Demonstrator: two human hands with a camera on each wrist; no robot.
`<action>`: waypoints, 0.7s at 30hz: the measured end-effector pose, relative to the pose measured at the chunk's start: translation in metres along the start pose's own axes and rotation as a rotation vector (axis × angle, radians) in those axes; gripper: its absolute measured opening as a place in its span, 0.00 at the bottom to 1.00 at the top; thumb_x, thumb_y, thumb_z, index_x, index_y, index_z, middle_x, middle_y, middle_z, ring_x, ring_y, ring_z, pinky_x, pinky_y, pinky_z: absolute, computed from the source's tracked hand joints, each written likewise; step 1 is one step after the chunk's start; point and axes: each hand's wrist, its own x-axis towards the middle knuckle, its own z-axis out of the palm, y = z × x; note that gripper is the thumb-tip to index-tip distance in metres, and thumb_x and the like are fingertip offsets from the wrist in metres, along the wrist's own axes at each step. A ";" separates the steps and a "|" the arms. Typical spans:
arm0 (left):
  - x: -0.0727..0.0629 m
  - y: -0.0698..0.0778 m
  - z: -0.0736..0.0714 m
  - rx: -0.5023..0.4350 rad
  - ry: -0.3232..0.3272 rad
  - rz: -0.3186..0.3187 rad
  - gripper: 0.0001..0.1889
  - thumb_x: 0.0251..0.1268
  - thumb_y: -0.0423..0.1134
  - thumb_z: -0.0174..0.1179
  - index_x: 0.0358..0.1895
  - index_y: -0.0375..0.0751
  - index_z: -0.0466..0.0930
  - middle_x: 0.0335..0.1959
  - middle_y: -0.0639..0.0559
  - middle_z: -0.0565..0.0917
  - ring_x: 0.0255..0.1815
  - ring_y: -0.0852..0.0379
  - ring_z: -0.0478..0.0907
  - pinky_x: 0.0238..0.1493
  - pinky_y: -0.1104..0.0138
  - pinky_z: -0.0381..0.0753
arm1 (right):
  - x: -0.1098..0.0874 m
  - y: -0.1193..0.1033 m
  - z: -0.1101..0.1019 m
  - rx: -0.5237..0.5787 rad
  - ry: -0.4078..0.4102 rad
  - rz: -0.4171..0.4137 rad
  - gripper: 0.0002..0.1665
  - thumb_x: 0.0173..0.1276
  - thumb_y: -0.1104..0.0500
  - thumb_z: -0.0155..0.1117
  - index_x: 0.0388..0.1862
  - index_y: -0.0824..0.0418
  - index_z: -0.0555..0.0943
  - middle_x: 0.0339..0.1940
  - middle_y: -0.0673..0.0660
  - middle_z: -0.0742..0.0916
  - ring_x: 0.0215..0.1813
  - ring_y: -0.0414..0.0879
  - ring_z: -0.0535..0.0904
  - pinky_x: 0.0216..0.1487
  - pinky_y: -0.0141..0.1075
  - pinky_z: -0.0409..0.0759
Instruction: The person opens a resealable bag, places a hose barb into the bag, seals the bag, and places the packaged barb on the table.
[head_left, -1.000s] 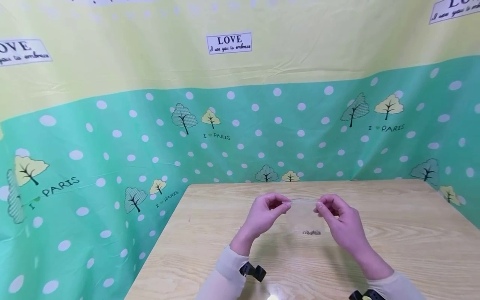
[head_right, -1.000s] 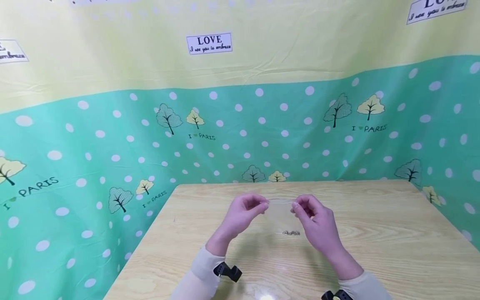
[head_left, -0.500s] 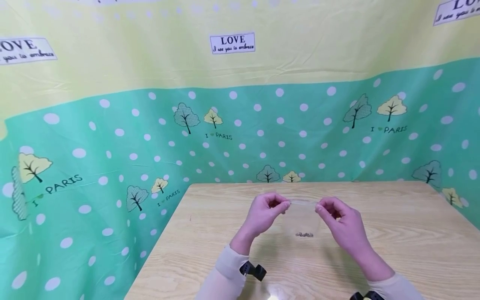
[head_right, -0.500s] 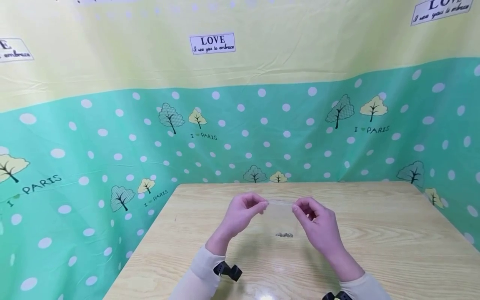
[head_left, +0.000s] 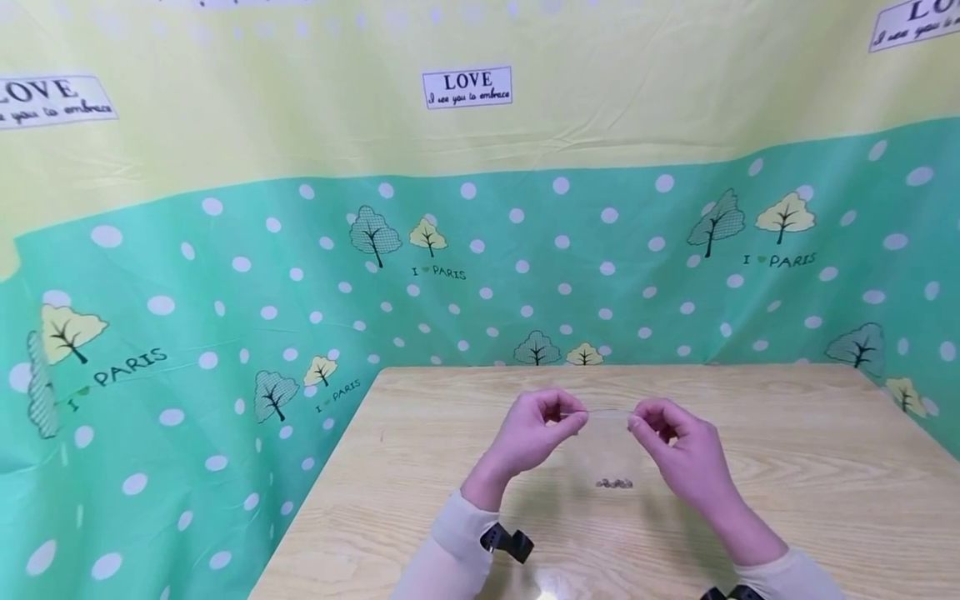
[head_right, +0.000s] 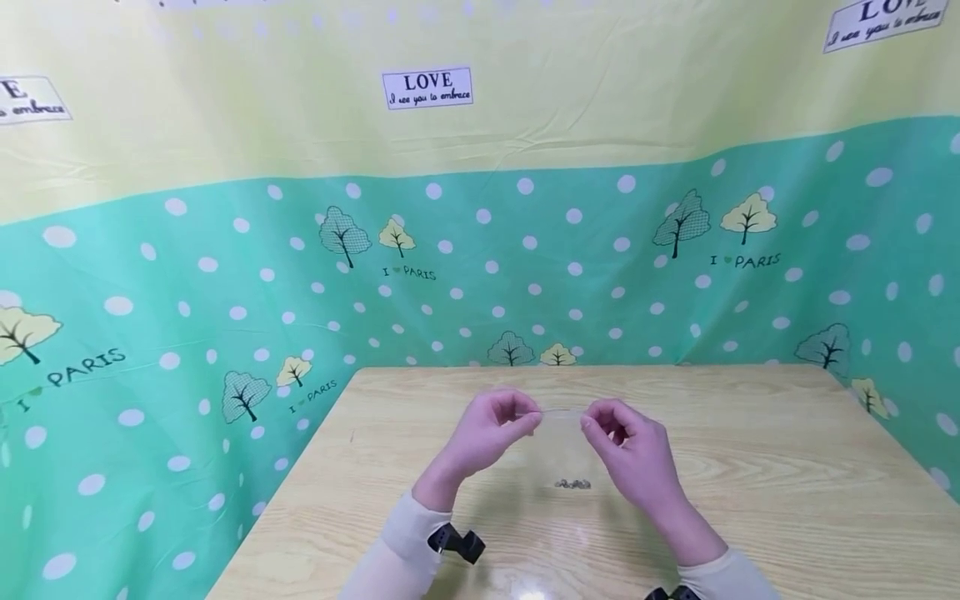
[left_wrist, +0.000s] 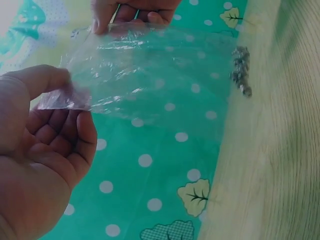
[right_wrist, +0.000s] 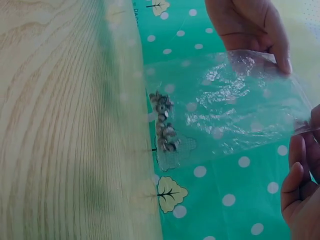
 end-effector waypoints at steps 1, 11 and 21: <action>0.000 0.000 0.000 0.014 0.004 0.006 0.05 0.76 0.39 0.68 0.44 0.41 0.90 0.34 0.59 0.87 0.34 0.63 0.81 0.35 0.70 0.80 | -0.001 0.000 0.000 0.004 -0.007 0.000 0.01 0.74 0.63 0.73 0.41 0.60 0.87 0.30 0.46 0.86 0.31 0.40 0.77 0.32 0.29 0.76; -0.001 0.004 0.005 0.012 -0.047 -0.009 0.06 0.73 0.38 0.68 0.45 0.39 0.87 0.40 0.59 0.87 0.41 0.63 0.84 0.41 0.68 0.83 | -0.003 -0.001 0.006 -0.038 0.007 -0.081 0.10 0.68 0.67 0.77 0.37 0.52 0.87 0.27 0.42 0.84 0.31 0.38 0.76 0.33 0.27 0.73; -0.003 0.005 0.009 0.074 -0.057 0.005 0.03 0.74 0.37 0.69 0.42 0.43 0.89 0.40 0.60 0.89 0.44 0.65 0.86 0.47 0.61 0.87 | -0.006 -0.003 0.008 -0.066 -0.042 -0.079 0.11 0.66 0.65 0.78 0.38 0.50 0.88 0.31 0.39 0.86 0.33 0.37 0.79 0.35 0.31 0.74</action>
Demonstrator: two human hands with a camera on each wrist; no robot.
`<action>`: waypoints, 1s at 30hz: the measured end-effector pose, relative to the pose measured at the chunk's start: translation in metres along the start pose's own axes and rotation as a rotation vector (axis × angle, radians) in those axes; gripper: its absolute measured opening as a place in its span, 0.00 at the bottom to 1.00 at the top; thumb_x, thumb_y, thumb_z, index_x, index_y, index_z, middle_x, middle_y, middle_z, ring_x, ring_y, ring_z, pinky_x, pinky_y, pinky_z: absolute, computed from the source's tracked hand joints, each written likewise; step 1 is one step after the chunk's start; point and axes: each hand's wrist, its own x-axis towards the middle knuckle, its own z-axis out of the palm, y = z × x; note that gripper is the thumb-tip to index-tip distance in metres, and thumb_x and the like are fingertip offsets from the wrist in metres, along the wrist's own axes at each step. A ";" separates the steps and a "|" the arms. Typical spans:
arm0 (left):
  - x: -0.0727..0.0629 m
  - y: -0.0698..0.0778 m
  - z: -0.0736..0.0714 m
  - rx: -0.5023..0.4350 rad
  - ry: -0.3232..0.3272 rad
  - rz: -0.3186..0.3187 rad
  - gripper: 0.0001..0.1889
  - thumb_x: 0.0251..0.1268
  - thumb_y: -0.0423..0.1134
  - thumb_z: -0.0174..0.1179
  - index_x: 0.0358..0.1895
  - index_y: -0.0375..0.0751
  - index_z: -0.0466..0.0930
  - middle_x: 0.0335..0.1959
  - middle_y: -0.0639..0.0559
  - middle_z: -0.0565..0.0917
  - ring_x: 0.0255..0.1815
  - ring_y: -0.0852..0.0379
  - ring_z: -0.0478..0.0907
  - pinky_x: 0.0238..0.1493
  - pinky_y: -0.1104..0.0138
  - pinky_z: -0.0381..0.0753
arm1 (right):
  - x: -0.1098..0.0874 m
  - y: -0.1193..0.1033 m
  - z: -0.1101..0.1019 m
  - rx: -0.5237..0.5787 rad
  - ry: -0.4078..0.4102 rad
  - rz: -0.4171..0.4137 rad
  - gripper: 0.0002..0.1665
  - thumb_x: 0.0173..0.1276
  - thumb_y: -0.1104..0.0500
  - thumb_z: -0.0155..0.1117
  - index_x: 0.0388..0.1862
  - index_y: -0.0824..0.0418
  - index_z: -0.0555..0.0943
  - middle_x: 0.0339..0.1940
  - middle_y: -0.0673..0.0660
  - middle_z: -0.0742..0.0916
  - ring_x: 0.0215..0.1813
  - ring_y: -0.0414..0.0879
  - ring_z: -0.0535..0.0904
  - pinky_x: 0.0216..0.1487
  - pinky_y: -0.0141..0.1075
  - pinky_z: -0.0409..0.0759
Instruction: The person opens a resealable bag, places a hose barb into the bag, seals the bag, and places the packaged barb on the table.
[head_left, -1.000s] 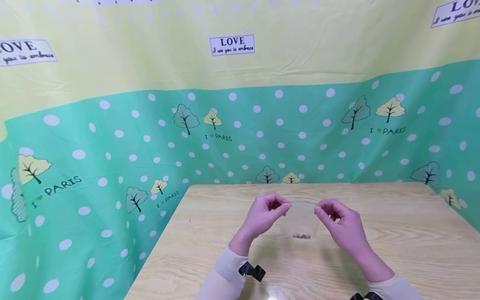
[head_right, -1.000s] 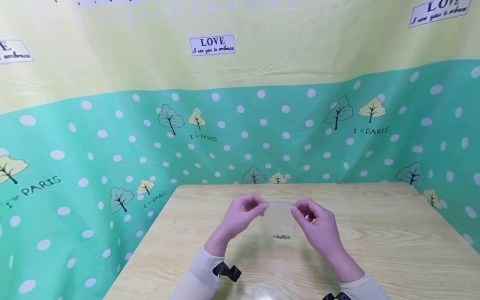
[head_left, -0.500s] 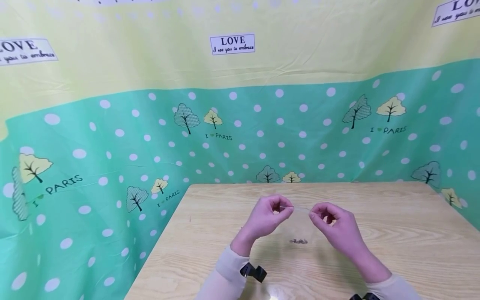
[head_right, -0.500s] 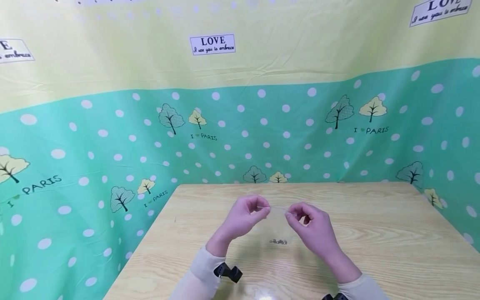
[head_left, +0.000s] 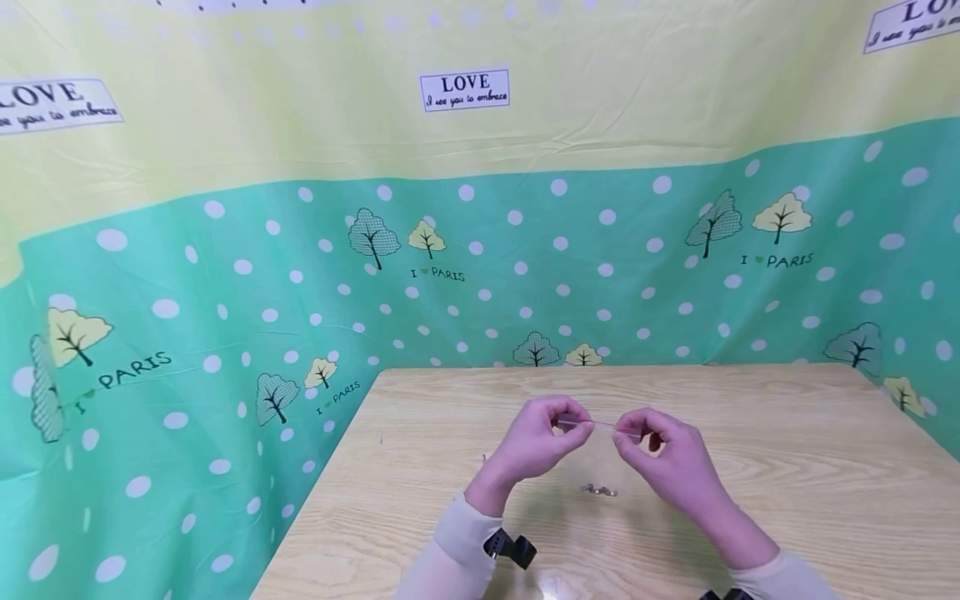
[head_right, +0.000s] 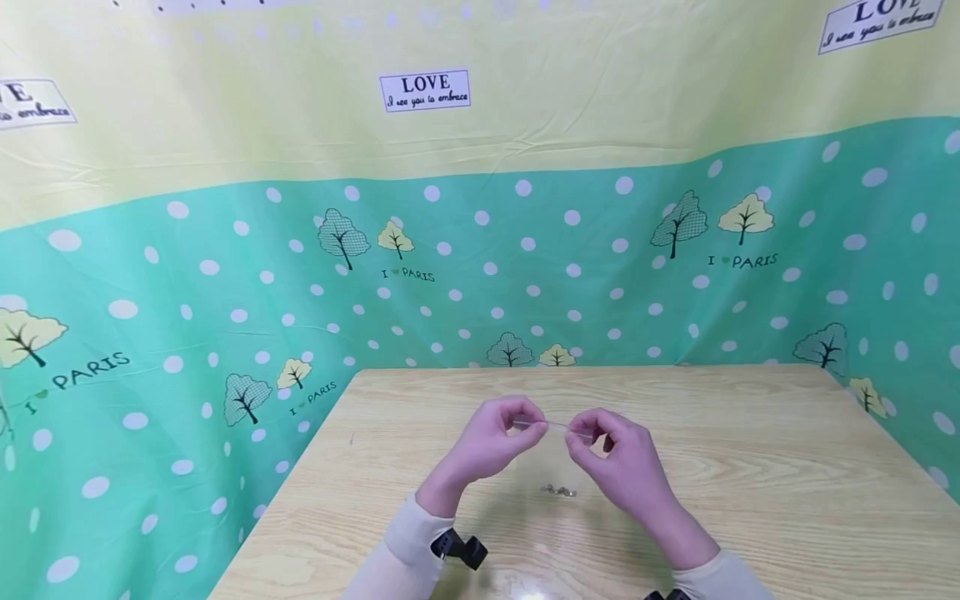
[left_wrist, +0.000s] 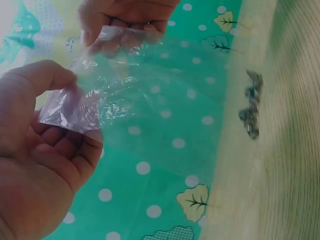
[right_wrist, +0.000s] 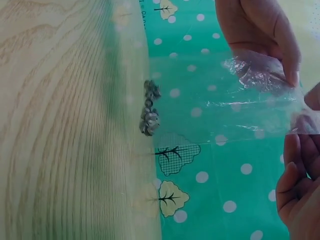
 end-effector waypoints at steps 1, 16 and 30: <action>0.000 0.000 0.000 0.003 -0.005 0.009 0.03 0.74 0.37 0.68 0.42 0.42 0.89 0.39 0.59 0.89 0.44 0.65 0.85 0.47 0.61 0.87 | 0.000 0.000 0.000 -0.004 -0.007 -0.010 0.10 0.66 0.65 0.78 0.38 0.49 0.89 0.31 0.39 0.87 0.34 0.36 0.79 0.35 0.31 0.75; 0.000 0.002 0.005 0.022 -0.103 0.043 0.02 0.70 0.32 0.70 0.41 0.39 0.90 0.38 0.64 0.86 0.44 0.67 0.85 0.52 0.69 0.85 | -0.005 -0.002 0.005 -0.026 -0.032 -0.093 0.18 0.61 0.69 0.79 0.35 0.44 0.87 0.32 0.35 0.86 0.36 0.36 0.81 0.35 0.36 0.76; 0.000 -0.006 -0.006 0.031 -0.103 0.016 0.03 0.72 0.36 0.71 0.40 0.41 0.91 0.38 0.60 0.89 0.42 0.66 0.86 0.47 0.67 0.87 | -0.001 -0.004 -0.002 -0.085 -0.079 -0.082 0.10 0.66 0.65 0.77 0.35 0.49 0.87 0.31 0.35 0.84 0.35 0.34 0.78 0.35 0.34 0.74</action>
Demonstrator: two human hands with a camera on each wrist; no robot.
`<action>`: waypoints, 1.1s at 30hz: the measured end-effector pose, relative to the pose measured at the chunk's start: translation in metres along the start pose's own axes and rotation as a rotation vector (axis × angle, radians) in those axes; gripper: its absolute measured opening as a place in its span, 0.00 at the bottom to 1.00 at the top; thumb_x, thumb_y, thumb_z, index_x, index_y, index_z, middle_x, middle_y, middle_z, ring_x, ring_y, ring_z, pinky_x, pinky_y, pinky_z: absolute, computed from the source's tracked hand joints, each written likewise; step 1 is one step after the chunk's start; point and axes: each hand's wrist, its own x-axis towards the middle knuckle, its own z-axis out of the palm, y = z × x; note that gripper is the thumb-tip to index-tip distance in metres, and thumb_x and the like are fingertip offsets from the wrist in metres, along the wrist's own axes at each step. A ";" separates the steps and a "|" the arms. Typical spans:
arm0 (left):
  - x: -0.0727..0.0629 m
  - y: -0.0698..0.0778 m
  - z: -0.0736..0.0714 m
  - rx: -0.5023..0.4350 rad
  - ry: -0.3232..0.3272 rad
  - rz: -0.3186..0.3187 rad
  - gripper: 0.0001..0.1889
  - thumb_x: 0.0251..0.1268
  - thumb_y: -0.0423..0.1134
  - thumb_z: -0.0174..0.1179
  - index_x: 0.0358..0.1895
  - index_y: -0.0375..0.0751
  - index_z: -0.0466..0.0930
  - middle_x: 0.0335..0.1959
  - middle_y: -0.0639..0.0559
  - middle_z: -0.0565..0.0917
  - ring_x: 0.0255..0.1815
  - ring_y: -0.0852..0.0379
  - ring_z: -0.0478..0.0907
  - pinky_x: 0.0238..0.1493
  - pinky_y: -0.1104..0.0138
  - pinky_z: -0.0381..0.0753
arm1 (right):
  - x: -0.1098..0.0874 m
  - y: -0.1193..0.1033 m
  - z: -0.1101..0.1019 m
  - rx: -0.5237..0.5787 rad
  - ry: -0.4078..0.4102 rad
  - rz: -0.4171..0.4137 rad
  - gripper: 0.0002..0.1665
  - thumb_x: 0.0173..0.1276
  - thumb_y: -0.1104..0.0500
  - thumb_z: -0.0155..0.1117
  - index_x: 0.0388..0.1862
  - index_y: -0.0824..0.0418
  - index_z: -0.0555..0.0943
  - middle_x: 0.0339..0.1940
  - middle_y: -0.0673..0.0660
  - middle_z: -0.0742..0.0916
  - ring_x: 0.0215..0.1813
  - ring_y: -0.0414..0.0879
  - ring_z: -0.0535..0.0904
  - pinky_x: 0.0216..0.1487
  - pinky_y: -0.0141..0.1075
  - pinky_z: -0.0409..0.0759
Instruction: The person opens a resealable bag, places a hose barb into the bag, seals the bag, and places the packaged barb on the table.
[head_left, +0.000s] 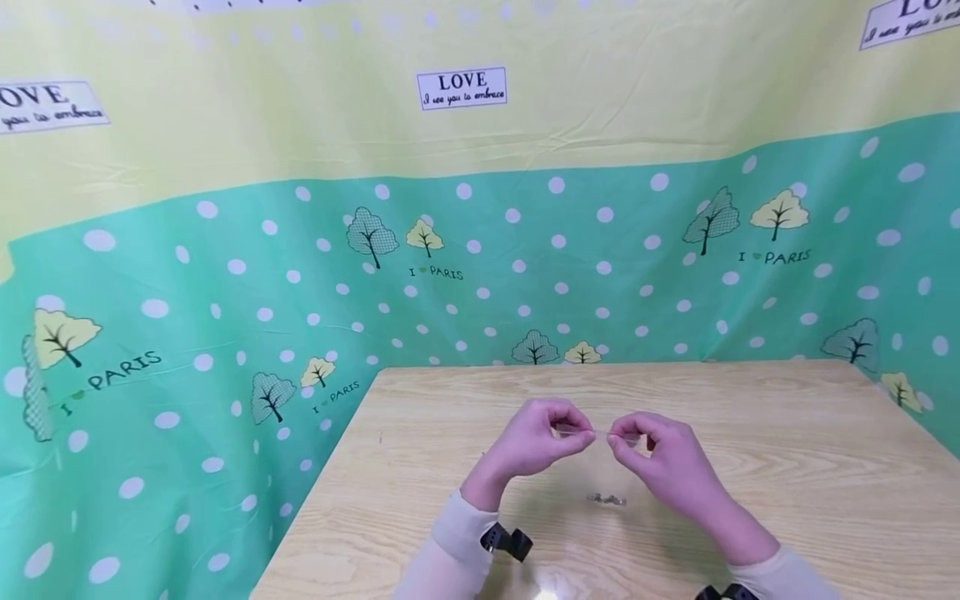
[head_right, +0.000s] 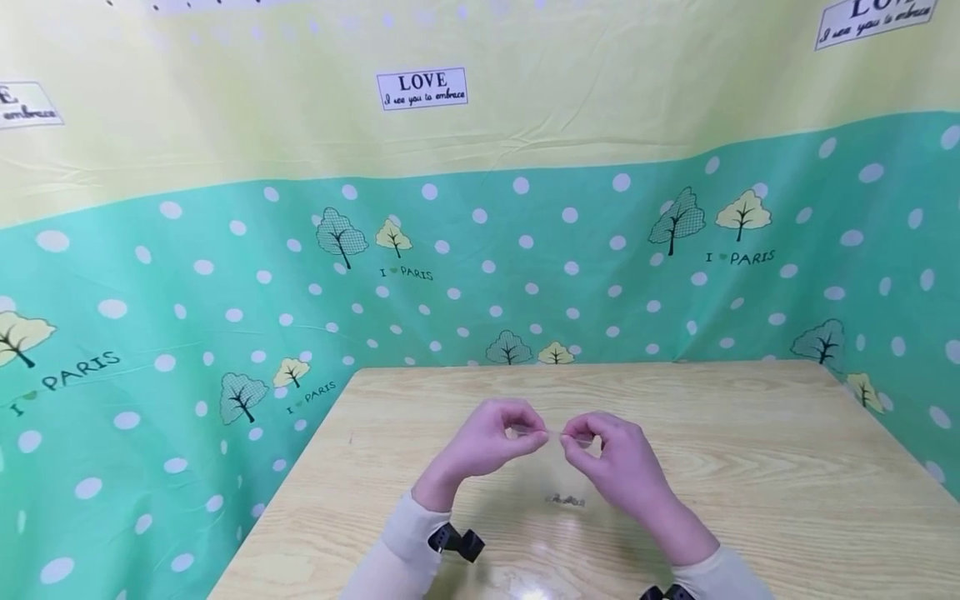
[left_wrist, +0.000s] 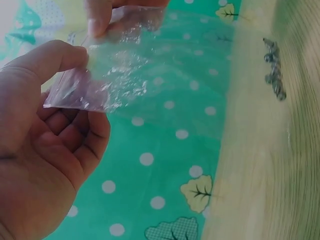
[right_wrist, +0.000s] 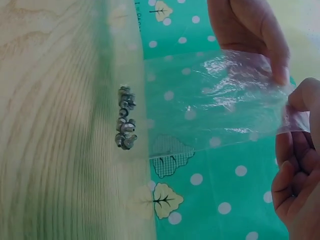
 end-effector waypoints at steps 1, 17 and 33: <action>0.000 -0.002 -0.001 0.008 0.003 -0.003 0.03 0.72 0.37 0.71 0.40 0.42 0.91 0.37 0.61 0.88 0.41 0.66 0.85 0.46 0.68 0.86 | 0.001 0.000 -0.001 0.000 -0.011 0.012 0.08 0.67 0.64 0.77 0.35 0.50 0.88 0.31 0.35 0.83 0.35 0.34 0.77 0.35 0.34 0.74; -0.004 -0.016 -0.021 0.048 0.049 -0.113 0.04 0.72 0.41 0.71 0.39 0.46 0.91 0.33 0.60 0.86 0.34 0.63 0.80 0.37 0.69 0.81 | 0.006 0.016 -0.012 0.002 -0.118 0.243 0.03 0.75 0.57 0.73 0.39 0.53 0.88 0.30 0.43 0.84 0.32 0.40 0.76 0.34 0.34 0.75; 0.000 -0.031 -0.014 -0.087 0.117 -0.216 0.08 0.77 0.43 0.68 0.47 0.44 0.89 0.36 0.51 0.88 0.34 0.57 0.85 0.40 0.58 0.85 | 0.005 0.032 -0.004 0.094 -0.210 0.386 0.22 0.78 0.50 0.71 0.63 0.60 0.83 0.45 0.49 0.90 0.47 0.45 0.84 0.45 0.36 0.83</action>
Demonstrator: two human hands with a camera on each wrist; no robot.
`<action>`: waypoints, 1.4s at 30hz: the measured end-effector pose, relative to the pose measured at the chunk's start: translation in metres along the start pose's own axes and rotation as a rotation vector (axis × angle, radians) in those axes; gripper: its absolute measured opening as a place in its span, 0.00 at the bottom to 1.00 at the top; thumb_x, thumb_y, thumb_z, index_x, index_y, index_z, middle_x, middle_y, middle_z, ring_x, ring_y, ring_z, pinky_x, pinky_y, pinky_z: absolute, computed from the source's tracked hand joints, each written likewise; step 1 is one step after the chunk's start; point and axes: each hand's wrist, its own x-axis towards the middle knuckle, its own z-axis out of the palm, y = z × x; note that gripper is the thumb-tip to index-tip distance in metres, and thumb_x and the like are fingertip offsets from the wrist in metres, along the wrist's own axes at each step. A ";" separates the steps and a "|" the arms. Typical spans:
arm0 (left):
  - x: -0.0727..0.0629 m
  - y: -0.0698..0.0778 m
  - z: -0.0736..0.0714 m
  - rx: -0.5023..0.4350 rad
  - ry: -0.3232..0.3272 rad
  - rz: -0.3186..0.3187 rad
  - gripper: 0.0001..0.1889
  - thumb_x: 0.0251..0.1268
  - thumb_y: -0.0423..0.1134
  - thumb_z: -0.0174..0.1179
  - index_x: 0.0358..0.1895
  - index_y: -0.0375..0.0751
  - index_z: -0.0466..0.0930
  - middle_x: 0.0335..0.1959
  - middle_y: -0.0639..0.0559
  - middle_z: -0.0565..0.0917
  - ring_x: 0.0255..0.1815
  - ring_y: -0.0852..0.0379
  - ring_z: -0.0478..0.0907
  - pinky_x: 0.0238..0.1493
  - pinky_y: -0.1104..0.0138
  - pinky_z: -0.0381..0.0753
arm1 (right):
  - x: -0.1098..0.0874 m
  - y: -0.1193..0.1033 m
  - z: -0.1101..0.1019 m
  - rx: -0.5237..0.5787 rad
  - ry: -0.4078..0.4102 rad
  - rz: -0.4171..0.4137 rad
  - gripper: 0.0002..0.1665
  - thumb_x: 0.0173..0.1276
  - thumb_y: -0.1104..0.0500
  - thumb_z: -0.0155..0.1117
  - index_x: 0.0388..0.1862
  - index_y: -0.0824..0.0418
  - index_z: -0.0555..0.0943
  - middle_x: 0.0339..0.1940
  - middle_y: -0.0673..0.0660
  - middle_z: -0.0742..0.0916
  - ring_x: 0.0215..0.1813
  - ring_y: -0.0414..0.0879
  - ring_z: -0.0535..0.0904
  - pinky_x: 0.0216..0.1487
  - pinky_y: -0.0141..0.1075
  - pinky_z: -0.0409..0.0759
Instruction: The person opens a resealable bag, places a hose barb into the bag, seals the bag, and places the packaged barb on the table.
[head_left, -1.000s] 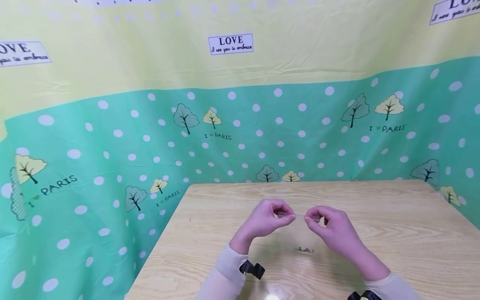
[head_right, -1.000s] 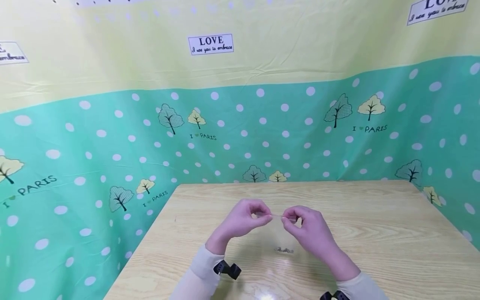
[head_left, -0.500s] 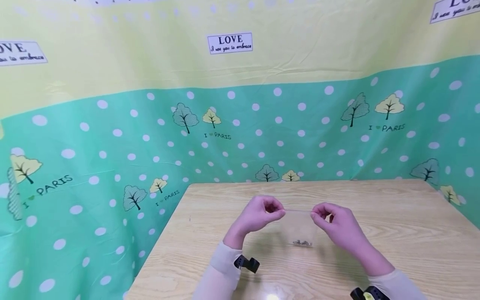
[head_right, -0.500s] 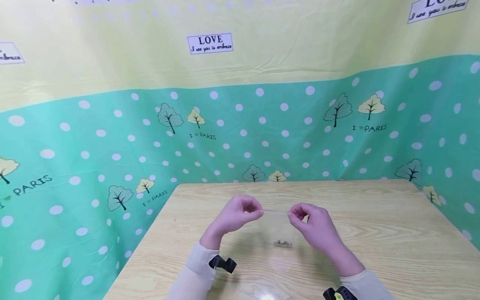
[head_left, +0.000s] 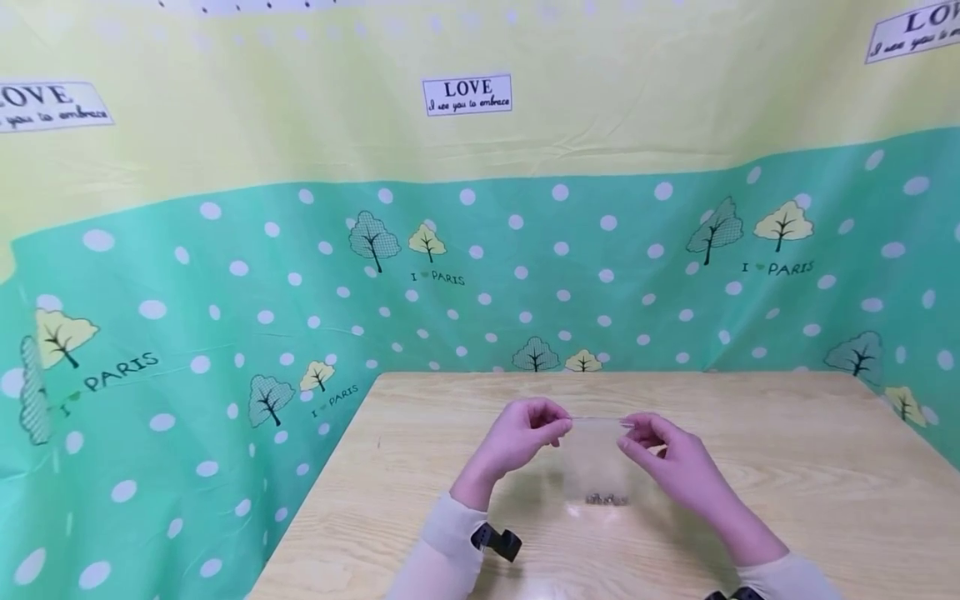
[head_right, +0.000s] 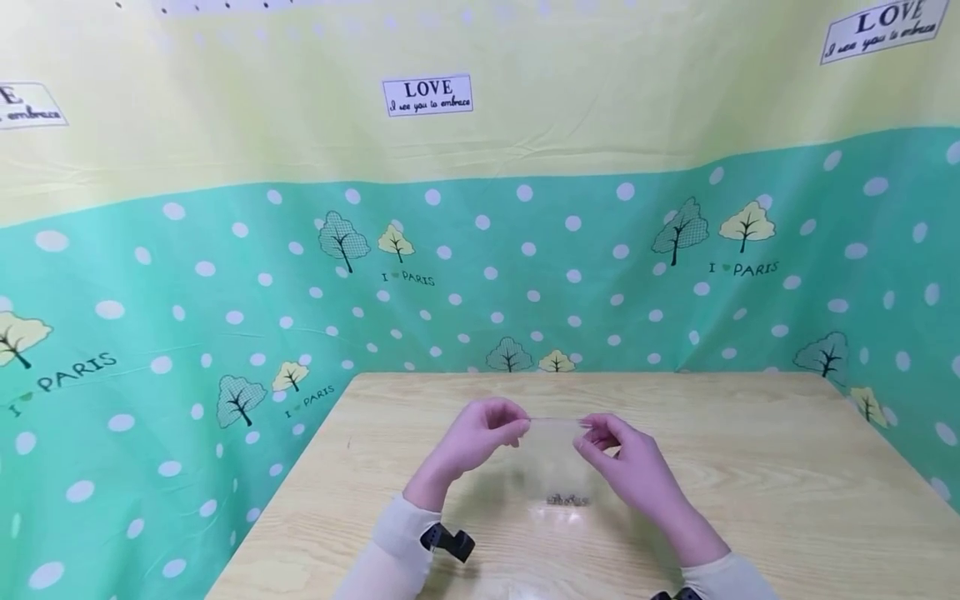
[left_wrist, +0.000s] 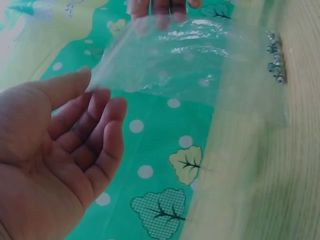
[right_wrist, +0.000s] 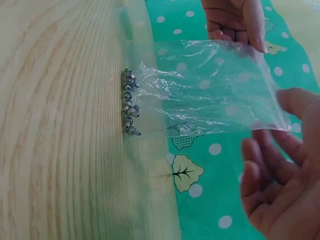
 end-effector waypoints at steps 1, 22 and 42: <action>0.000 -0.001 0.001 -0.003 0.014 -0.009 0.09 0.77 0.43 0.68 0.50 0.43 0.88 0.37 0.51 0.88 0.34 0.58 0.85 0.41 0.57 0.86 | -0.001 0.002 0.001 0.003 -0.024 0.010 0.25 0.77 0.51 0.72 0.66 0.62 0.81 0.46 0.50 0.90 0.48 0.45 0.84 0.45 0.37 0.84; 0.004 -0.026 0.004 0.130 0.102 -0.140 0.32 0.74 0.46 0.70 0.77 0.45 0.73 0.65 0.42 0.82 0.52 0.55 0.83 0.46 0.60 0.85 | -0.007 0.034 0.015 -0.018 -0.331 0.097 0.56 0.68 0.55 0.78 0.84 0.73 0.57 0.52 0.57 0.84 0.25 0.46 0.74 0.24 0.38 0.78; 0.011 -0.025 0.004 0.029 0.252 -0.117 0.27 0.76 0.41 0.66 0.75 0.47 0.74 0.59 0.43 0.85 0.45 0.58 0.82 0.40 0.63 0.83 | -0.007 0.036 0.011 -0.030 -0.337 0.110 0.53 0.73 0.53 0.74 0.84 0.72 0.56 0.56 0.61 0.84 0.21 0.46 0.74 0.24 0.39 0.78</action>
